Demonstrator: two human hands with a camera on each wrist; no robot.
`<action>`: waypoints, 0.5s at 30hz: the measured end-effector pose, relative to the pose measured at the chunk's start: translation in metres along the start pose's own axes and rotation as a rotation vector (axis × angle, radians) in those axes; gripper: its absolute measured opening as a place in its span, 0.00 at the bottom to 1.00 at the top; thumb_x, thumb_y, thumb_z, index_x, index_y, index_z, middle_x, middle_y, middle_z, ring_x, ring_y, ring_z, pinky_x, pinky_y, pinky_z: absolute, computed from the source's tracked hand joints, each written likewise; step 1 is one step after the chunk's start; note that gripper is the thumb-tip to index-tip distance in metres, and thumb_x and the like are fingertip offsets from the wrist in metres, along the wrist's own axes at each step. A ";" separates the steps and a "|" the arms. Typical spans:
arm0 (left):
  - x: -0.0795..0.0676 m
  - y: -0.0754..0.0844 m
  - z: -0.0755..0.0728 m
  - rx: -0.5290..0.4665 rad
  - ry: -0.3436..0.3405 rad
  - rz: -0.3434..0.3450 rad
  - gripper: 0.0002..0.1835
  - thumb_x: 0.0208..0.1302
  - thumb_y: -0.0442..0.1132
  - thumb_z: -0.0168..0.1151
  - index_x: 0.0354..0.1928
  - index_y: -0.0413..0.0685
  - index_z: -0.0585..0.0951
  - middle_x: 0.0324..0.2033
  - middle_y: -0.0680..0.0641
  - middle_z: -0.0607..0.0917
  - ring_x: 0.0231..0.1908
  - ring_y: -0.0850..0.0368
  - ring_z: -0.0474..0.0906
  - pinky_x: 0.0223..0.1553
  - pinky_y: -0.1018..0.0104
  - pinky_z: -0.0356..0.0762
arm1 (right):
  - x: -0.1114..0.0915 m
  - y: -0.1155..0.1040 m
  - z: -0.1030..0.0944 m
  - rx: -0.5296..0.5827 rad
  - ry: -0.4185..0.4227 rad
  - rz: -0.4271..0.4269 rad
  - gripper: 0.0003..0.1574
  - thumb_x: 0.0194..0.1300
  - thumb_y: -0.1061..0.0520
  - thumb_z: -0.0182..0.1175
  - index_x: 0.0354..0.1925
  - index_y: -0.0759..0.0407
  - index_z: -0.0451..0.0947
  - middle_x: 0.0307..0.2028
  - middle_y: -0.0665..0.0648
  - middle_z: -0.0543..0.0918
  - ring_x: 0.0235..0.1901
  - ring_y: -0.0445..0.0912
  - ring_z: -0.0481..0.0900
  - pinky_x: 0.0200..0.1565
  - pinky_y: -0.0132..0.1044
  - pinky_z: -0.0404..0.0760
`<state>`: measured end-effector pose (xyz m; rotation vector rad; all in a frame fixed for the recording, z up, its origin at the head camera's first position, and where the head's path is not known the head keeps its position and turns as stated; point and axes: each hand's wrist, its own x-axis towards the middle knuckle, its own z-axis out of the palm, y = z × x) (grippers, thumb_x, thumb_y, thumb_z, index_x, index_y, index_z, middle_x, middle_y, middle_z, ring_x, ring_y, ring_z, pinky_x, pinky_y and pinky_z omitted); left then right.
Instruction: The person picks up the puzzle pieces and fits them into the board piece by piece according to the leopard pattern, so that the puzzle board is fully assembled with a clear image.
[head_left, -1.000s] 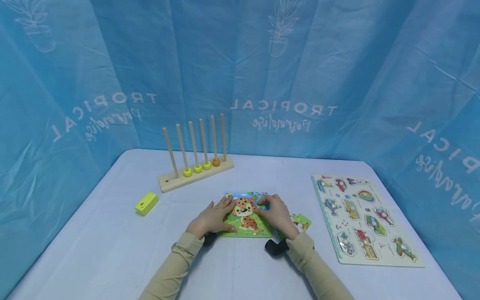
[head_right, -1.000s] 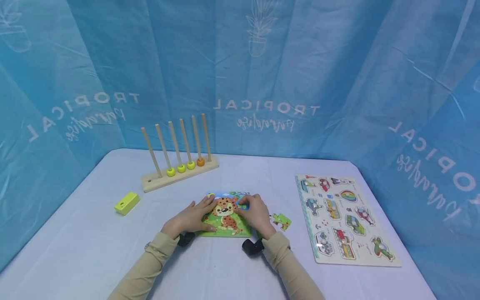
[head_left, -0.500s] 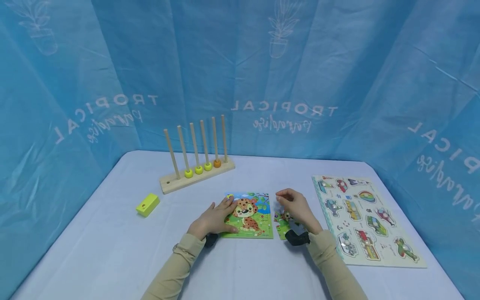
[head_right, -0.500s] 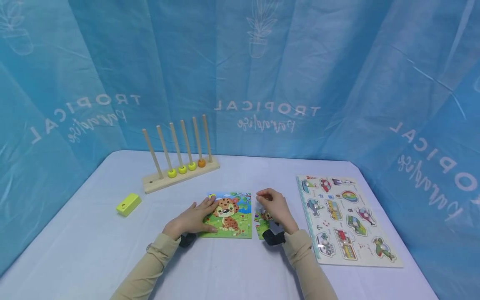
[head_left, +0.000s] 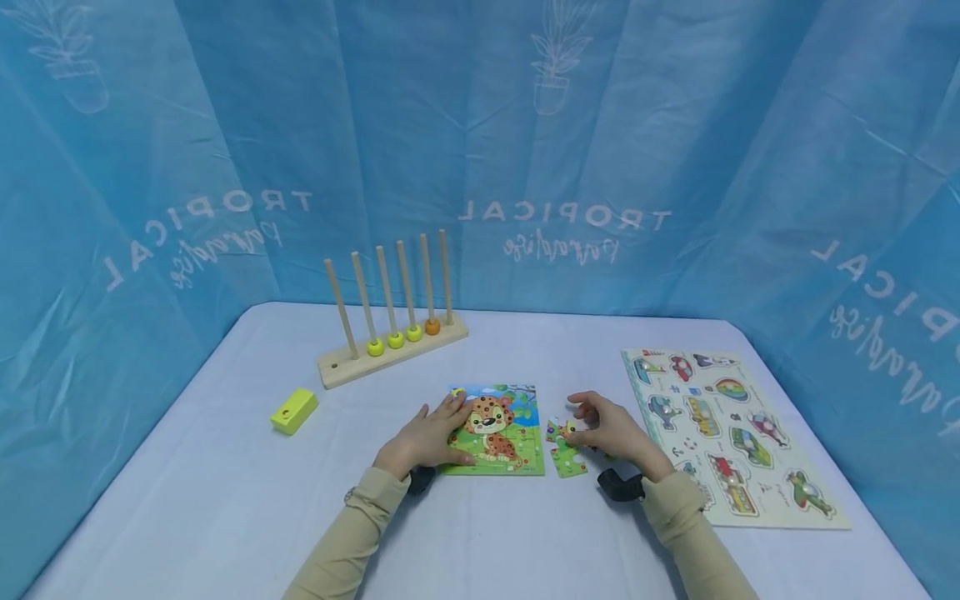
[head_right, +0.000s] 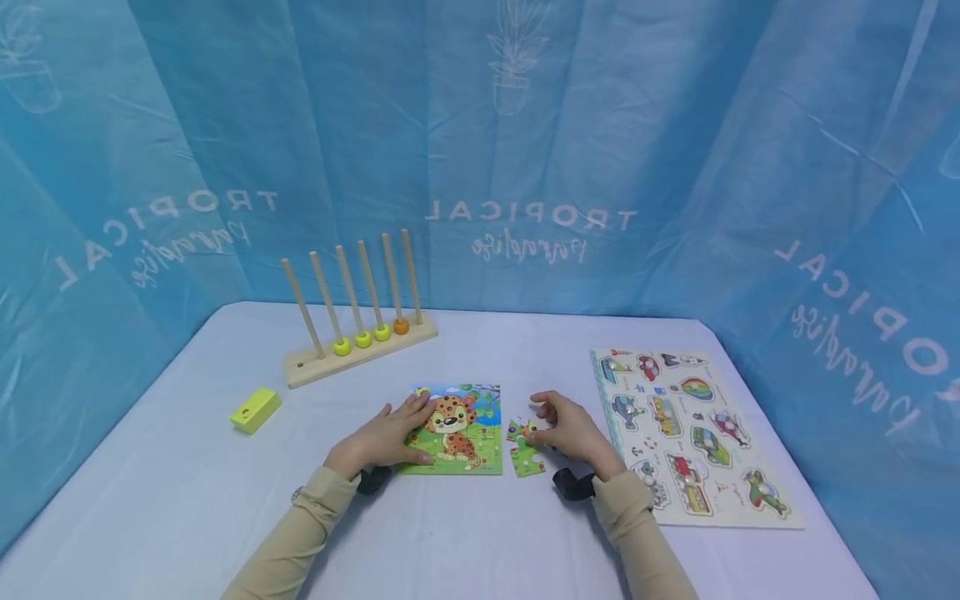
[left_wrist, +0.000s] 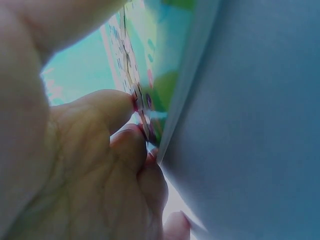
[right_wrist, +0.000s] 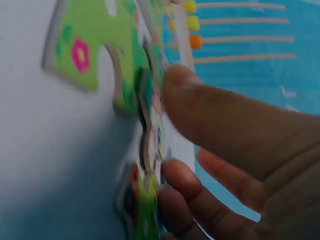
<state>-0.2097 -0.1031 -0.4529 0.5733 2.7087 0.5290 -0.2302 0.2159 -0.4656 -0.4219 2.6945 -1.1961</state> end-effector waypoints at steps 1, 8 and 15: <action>0.000 0.000 0.000 -0.002 0.001 0.000 0.48 0.59 0.56 0.66 0.76 0.48 0.54 0.77 0.45 0.49 0.77 0.46 0.42 0.76 0.40 0.41 | 0.000 -0.002 0.001 -0.011 -0.016 -0.007 0.36 0.56 0.57 0.71 0.61 0.64 0.71 0.42 0.58 0.78 0.39 0.46 0.73 0.35 0.34 0.73; -0.001 0.002 -0.002 -0.008 0.003 0.002 0.49 0.59 0.55 0.67 0.76 0.47 0.54 0.77 0.44 0.49 0.77 0.45 0.42 0.76 0.40 0.41 | 0.004 -0.006 0.008 -0.076 0.017 0.035 0.27 0.55 0.61 0.72 0.53 0.63 0.77 0.35 0.56 0.74 0.32 0.45 0.68 0.32 0.34 0.69; -0.003 0.004 -0.003 -0.028 0.026 -0.007 0.53 0.58 0.54 0.68 0.76 0.41 0.50 0.76 0.42 0.51 0.76 0.46 0.45 0.76 0.41 0.43 | 0.009 -0.010 0.012 -0.110 0.106 0.134 0.22 0.56 0.61 0.70 0.50 0.61 0.78 0.42 0.61 0.74 0.35 0.47 0.72 0.29 0.32 0.74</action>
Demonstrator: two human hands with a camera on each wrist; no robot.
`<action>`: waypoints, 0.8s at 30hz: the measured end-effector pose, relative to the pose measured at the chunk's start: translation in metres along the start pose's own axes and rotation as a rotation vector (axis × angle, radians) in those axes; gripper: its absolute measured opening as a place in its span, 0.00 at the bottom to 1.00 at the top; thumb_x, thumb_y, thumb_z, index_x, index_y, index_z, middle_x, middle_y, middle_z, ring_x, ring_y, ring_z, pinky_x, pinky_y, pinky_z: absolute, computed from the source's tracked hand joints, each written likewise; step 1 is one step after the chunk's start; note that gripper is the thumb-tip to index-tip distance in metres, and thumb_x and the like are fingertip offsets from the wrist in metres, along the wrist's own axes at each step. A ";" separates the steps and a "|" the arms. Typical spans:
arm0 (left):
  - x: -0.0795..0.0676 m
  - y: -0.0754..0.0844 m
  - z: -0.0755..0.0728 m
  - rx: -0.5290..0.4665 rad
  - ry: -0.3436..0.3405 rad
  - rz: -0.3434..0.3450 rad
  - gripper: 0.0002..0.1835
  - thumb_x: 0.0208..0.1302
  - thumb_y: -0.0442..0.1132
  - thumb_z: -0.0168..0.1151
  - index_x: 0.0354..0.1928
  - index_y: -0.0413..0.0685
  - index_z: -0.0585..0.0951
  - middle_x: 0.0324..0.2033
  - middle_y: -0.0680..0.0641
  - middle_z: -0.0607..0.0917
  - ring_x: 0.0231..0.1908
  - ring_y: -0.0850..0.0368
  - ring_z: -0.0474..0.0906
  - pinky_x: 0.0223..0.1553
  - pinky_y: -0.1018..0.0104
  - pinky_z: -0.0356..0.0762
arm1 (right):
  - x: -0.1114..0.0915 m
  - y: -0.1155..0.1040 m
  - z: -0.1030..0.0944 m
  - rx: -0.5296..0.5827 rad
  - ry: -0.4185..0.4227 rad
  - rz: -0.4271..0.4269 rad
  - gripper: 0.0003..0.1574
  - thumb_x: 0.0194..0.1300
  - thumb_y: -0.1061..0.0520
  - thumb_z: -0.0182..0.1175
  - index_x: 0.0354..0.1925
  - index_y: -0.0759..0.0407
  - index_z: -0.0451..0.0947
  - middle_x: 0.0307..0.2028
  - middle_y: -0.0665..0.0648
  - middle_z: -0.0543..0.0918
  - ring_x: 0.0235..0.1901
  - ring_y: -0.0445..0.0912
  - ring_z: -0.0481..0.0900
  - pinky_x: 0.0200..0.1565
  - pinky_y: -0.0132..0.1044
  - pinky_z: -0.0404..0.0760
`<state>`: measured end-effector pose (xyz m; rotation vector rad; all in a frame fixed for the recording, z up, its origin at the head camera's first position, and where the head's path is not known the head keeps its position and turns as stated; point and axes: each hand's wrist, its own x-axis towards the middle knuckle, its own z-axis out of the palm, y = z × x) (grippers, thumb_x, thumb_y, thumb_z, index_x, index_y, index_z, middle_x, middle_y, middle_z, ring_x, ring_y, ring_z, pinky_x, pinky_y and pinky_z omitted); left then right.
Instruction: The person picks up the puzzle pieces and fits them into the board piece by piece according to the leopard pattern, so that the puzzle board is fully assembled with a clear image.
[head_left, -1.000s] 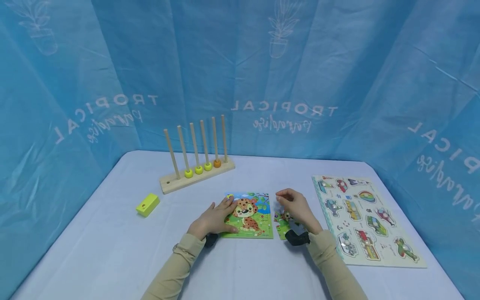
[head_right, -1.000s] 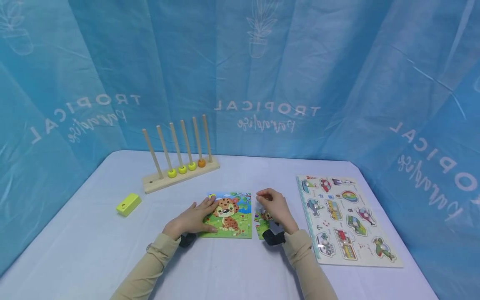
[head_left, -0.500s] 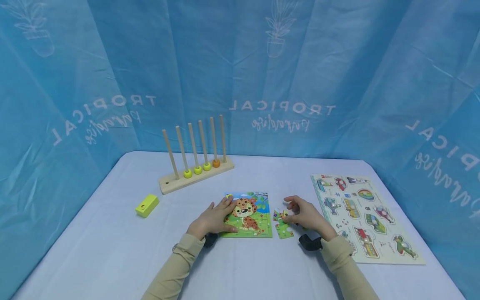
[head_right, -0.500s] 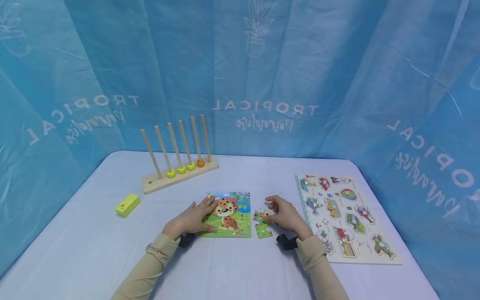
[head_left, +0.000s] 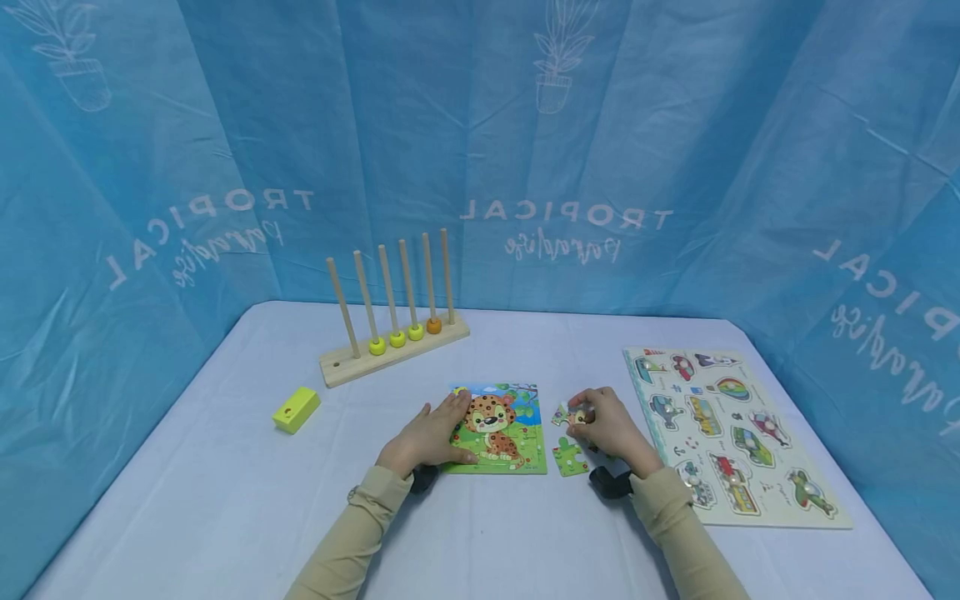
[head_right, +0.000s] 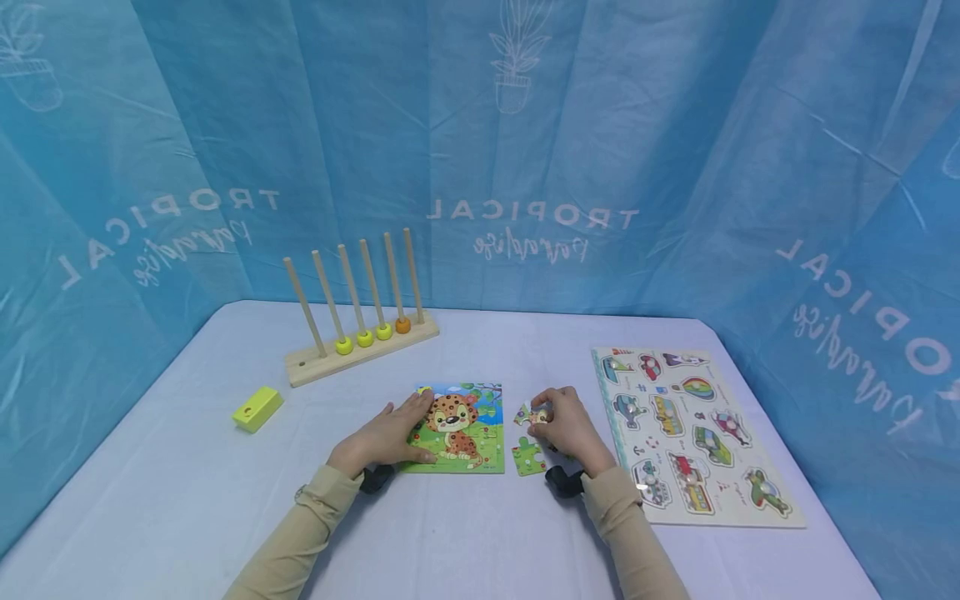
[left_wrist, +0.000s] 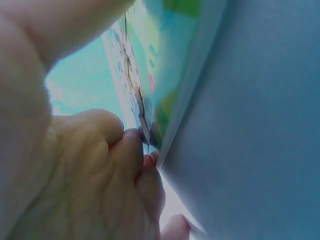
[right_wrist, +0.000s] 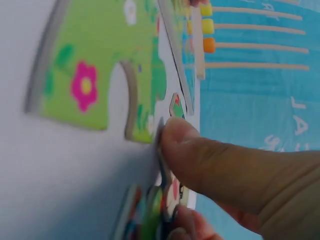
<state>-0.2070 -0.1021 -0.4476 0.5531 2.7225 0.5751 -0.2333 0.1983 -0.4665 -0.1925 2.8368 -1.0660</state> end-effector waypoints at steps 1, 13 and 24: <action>0.000 0.000 0.000 0.000 0.002 -0.002 0.53 0.58 0.54 0.69 0.76 0.41 0.50 0.76 0.42 0.51 0.76 0.46 0.45 0.76 0.41 0.43 | 0.000 -0.001 0.000 -0.008 0.004 0.006 0.23 0.56 0.61 0.71 0.51 0.61 0.78 0.43 0.61 0.75 0.35 0.46 0.73 0.29 0.32 0.75; 0.002 -0.006 0.003 0.015 0.016 -0.029 0.56 0.55 0.58 0.69 0.76 0.43 0.50 0.77 0.42 0.49 0.76 0.42 0.42 0.76 0.41 0.44 | 0.010 -0.014 0.005 0.032 0.045 -0.058 0.13 0.65 0.58 0.63 0.48 0.57 0.79 0.28 0.55 0.77 0.24 0.44 0.67 0.25 0.33 0.67; 0.002 -0.006 0.002 0.004 0.014 -0.041 0.57 0.54 0.59 0.70 0.76 0.41 0.49 0.77 0.41 0.47 0.76 0.43 0.43 0.76 0.42 0.45 | 0.018 -0.066 0.037 0.059 -0.229 -0.312 0.17 0.67 0.61 0.59 0.54 0.59 0.80 0.34 0.56 0.83 0.29 0.43 0.76 0.31 0.35 0.77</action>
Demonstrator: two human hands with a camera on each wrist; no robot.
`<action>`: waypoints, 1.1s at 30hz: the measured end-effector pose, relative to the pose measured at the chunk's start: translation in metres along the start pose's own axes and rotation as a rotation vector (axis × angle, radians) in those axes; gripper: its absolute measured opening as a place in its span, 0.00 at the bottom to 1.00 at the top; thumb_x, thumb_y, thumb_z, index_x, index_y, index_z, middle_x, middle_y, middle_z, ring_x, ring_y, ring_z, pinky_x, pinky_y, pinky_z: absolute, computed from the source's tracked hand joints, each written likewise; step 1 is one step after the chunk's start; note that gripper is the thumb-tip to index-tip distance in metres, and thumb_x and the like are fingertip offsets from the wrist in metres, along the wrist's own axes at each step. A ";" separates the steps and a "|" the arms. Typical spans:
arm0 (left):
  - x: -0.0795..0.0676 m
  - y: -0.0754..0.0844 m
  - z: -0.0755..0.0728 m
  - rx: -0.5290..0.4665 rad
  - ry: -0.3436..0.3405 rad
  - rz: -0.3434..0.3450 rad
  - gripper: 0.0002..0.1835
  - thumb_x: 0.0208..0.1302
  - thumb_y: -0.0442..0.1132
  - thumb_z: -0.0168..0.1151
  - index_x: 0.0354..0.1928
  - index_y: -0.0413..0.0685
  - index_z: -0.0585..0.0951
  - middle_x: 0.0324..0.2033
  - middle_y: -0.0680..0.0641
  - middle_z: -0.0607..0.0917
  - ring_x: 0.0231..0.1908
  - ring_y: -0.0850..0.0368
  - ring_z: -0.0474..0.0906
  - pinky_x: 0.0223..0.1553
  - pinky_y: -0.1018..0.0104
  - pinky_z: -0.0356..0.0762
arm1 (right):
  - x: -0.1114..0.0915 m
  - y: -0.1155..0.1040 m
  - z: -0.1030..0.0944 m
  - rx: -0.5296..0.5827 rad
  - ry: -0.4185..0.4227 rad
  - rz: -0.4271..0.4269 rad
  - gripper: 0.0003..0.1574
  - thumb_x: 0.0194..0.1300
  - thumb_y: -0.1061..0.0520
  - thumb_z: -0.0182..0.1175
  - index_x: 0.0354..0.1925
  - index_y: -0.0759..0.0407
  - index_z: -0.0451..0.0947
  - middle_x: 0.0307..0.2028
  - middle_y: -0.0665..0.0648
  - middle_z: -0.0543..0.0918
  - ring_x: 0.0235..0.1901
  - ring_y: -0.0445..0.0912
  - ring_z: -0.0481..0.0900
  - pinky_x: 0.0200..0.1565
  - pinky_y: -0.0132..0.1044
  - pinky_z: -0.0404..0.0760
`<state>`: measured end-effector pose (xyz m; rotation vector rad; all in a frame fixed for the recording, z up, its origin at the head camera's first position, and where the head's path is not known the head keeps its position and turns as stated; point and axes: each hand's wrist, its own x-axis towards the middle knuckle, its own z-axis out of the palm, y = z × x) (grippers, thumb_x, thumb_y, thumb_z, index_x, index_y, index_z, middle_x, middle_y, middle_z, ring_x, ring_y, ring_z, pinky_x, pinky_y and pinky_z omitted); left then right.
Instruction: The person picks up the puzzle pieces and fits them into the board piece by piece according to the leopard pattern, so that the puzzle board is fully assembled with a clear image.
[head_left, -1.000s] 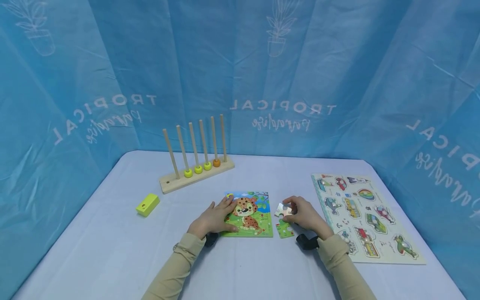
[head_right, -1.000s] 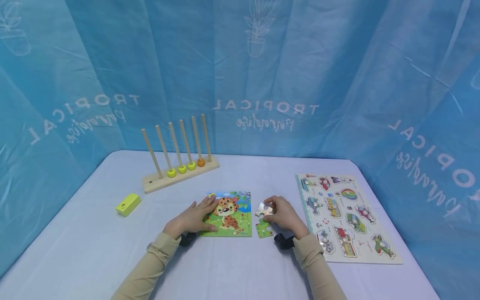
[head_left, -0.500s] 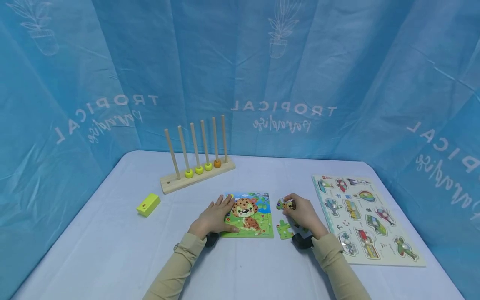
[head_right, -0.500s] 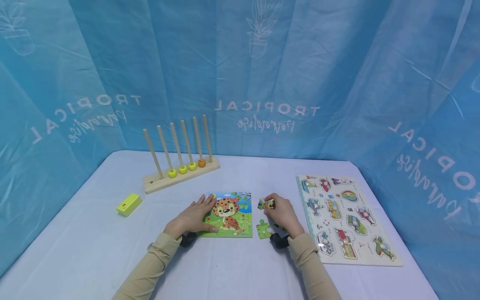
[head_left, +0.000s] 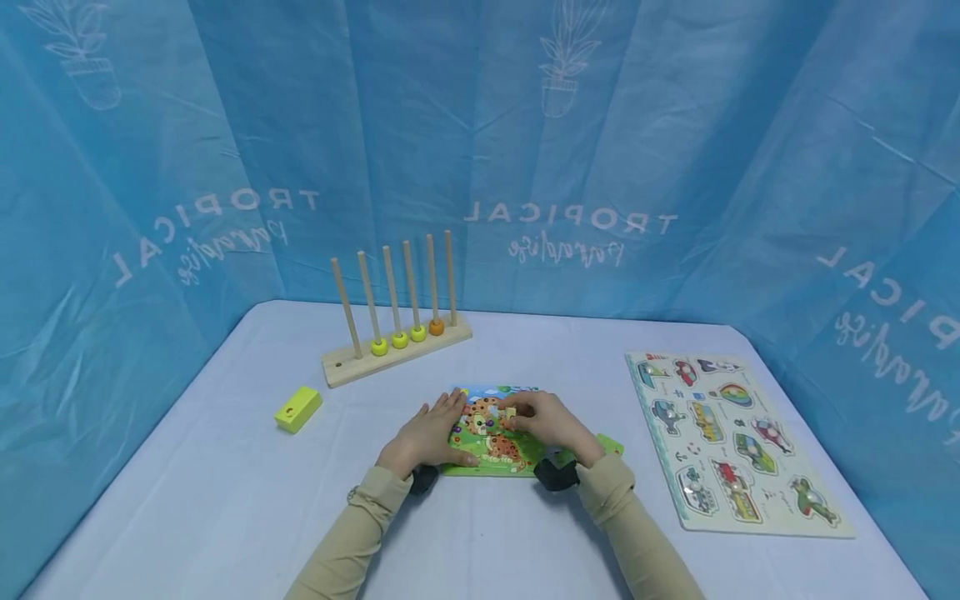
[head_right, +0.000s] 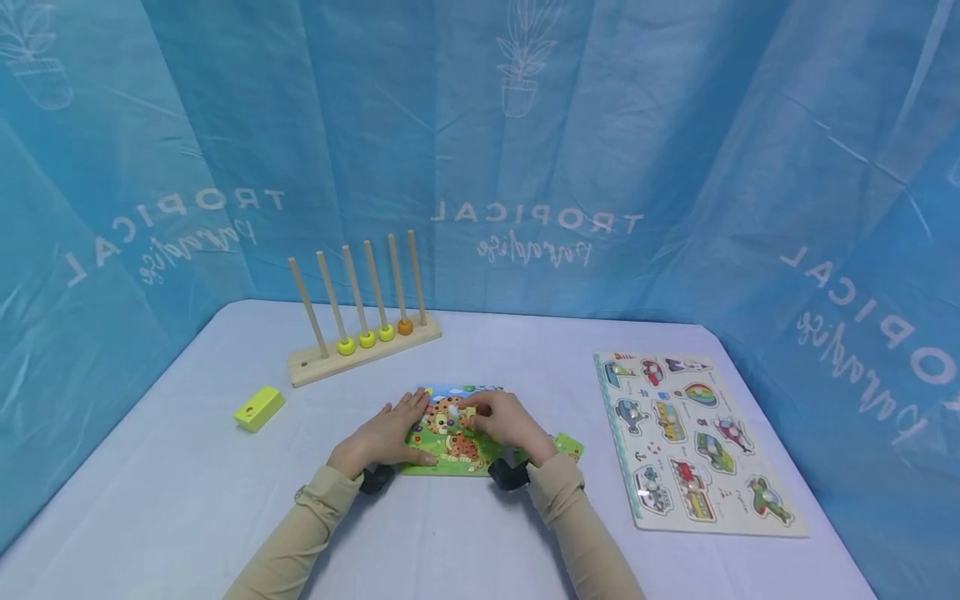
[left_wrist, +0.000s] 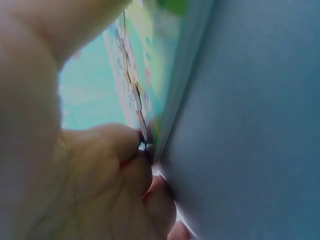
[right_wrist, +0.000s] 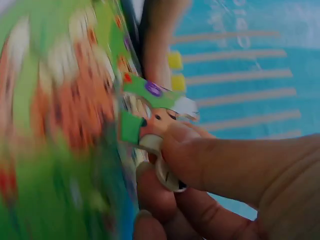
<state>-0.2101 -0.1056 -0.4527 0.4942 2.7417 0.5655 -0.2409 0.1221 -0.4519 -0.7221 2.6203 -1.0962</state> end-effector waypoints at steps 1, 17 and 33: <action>0.000 0.000 0.000 0.002 0.001 -0.001 0.57 0.54 0.59 0.70 0.76 0.41 0.49 0.77 0.41 0.47 0.76 0.43 0.43 0.76 0.42 0.45 | 0.003 -0.003 0.004 0.002 -0.022 -0.010 0.16 0.67 0.61 0.59 0.53 0.58 0.81 0.32 0.55 0.82 0.27 0.42 0.75 0.30 0.34 0.76; 0.001 0.001 0.000 -0.032 0.027 0.012 0.60 0.53 0.58 0.71 0.77 0.42 0.46 0.77 0.42 0.49 0.76 0.44 0.46 0.76 0.44 0.46 | 0.024 -0.018 0.036 -0.119 0.066 0.033 0.24 0.58 0.54 0.70 0.53 0.58 0.80 0.41 0.57 0.81 0.38 0.47 0.78 0.37 0.38 0.80; 0.002 0.010 0.006 0.022 -0.028 0.050 0.56 0.57 0.60 0.67 0.76 0.38 0.49 0.76 0.38 0.46 0.76 0.43 0.42 0.76 0.45 0.47 | 0.021 -0.008 0.026 -0.013 0.098 0.157 0.30 0.56 0.54 0.72 0.56 0.60 0.76 0.26 0.54 0.76 0.23 0.44 0.69 0.25 0.34 0.69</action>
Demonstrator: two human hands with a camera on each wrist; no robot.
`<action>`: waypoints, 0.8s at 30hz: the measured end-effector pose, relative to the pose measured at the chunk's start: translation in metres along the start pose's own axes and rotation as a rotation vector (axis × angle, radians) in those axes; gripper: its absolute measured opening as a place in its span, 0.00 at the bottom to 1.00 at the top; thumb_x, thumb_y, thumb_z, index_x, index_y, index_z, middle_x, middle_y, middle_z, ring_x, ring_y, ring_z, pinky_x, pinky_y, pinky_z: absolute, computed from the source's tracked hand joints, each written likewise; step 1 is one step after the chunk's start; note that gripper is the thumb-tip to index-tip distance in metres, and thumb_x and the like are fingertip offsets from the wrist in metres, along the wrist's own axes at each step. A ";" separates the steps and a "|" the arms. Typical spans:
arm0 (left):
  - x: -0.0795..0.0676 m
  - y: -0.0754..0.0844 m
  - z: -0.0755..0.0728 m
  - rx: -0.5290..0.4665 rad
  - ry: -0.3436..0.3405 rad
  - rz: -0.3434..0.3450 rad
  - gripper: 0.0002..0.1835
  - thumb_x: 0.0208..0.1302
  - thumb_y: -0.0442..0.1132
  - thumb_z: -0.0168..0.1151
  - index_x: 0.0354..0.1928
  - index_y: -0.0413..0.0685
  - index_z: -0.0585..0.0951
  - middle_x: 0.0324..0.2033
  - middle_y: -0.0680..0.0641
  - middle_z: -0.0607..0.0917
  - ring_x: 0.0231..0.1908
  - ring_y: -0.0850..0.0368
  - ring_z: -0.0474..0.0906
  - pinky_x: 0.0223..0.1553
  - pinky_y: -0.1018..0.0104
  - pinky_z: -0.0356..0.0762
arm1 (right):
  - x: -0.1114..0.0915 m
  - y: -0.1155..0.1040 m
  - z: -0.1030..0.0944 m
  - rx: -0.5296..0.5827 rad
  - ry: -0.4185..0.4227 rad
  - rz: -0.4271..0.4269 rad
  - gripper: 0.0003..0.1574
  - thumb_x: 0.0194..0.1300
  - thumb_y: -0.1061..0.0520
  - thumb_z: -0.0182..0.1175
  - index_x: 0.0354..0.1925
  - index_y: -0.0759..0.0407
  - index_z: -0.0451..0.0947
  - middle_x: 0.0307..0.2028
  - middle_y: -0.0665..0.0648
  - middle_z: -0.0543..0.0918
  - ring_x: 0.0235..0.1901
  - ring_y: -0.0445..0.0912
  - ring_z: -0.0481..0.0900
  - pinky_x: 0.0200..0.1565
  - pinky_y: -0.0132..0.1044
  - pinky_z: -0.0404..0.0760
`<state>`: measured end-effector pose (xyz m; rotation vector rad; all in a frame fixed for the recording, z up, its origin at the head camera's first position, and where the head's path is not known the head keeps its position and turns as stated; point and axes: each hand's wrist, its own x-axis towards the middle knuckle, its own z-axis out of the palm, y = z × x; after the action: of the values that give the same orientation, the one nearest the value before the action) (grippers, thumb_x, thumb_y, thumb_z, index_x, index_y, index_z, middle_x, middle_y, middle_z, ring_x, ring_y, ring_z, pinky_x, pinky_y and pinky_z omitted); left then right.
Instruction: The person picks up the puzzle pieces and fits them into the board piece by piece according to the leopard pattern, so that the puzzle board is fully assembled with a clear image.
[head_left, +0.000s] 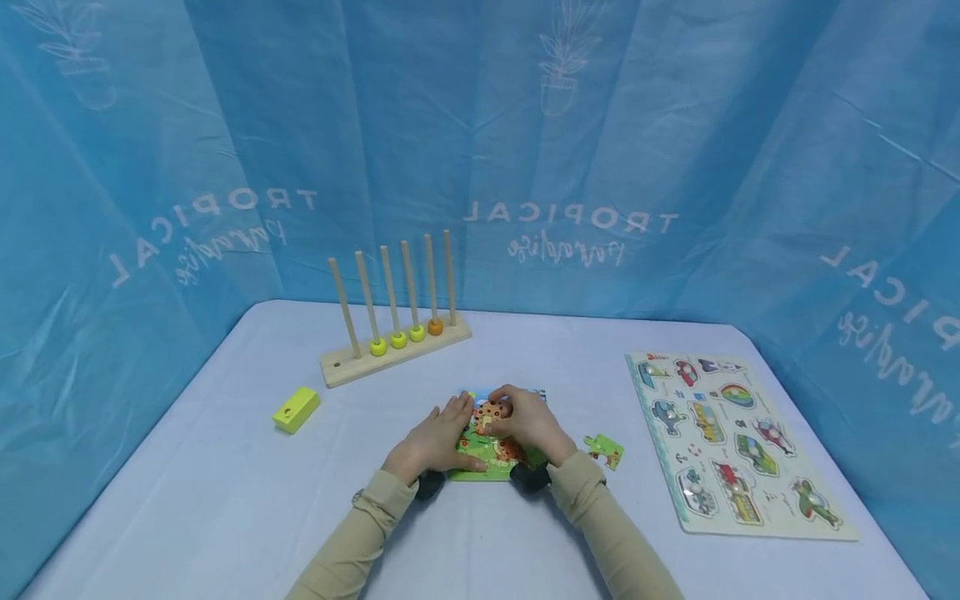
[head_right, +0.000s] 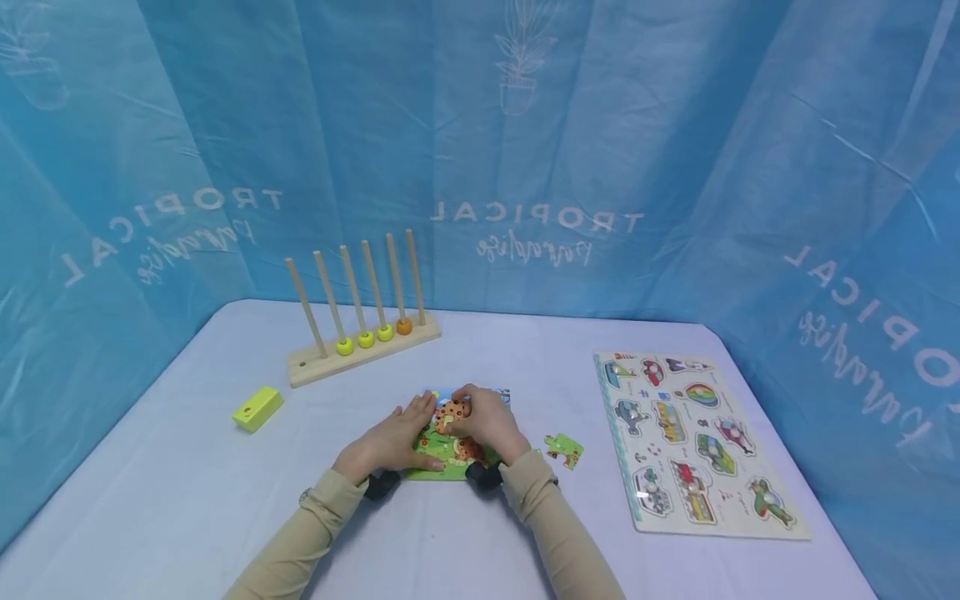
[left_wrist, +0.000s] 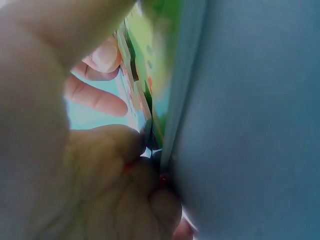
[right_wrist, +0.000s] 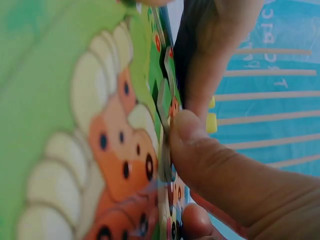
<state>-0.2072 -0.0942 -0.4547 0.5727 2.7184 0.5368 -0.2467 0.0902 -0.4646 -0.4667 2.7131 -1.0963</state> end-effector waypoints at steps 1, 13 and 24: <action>0.000 0.000 -0.001 0.007 0.000 -0.001 0.56 0.57 0.61 0.67 0.76 0.38 0.49 0.76 0.38 0.46 0.76 0.43 0.42 0.76 0.45 0.47 | 0.001 0.000 0.000 -0.005 0.002 0.000 0.30 0.56 0.54 0.72 0.56 0.60 0.77 0.26 0.53 0.76 0.22 0.44 0.69 0.24 0.33 0.69; -0.001 0.001 -0.001 0.102 -0.005 -0.012 0.53 0.58 0.63 0.63 0.76 0.44 0.51 0.77 0.41 0.46 0.77 0.44 0.42 0.76 0.44 0.48 | 0.003 0.007 0.004 -0.020 0.053 -0.017 0.25 0.57 0.53 0.71 0.52 0.59 0.79 0.24 0.52 0.75 0.21 0.43 0.67 0.24 0.33 0.67; -0.006 0.008 -0.004 0.134 -0.025 -0.027 0.50 0.60 0.63 0.61 0.76 0.46 0.53 0.77 0.42 0.48 0.76 0.45 0.45 0.75 0.42 0.49 | 0.002 0.003 0.004 0.012 0.004 0.000 0.33 0.58 0.57 0.70 0.60 0.61 0.72 0.25 0.53 0.74 0.21 0.43 0.67 0.23 0.33 0.68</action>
<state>-0.2011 -0.0916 -0.4467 0.5713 2.7490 0.3397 -0.2481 0.0891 -0.4697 -0.4631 2.7091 -1.1138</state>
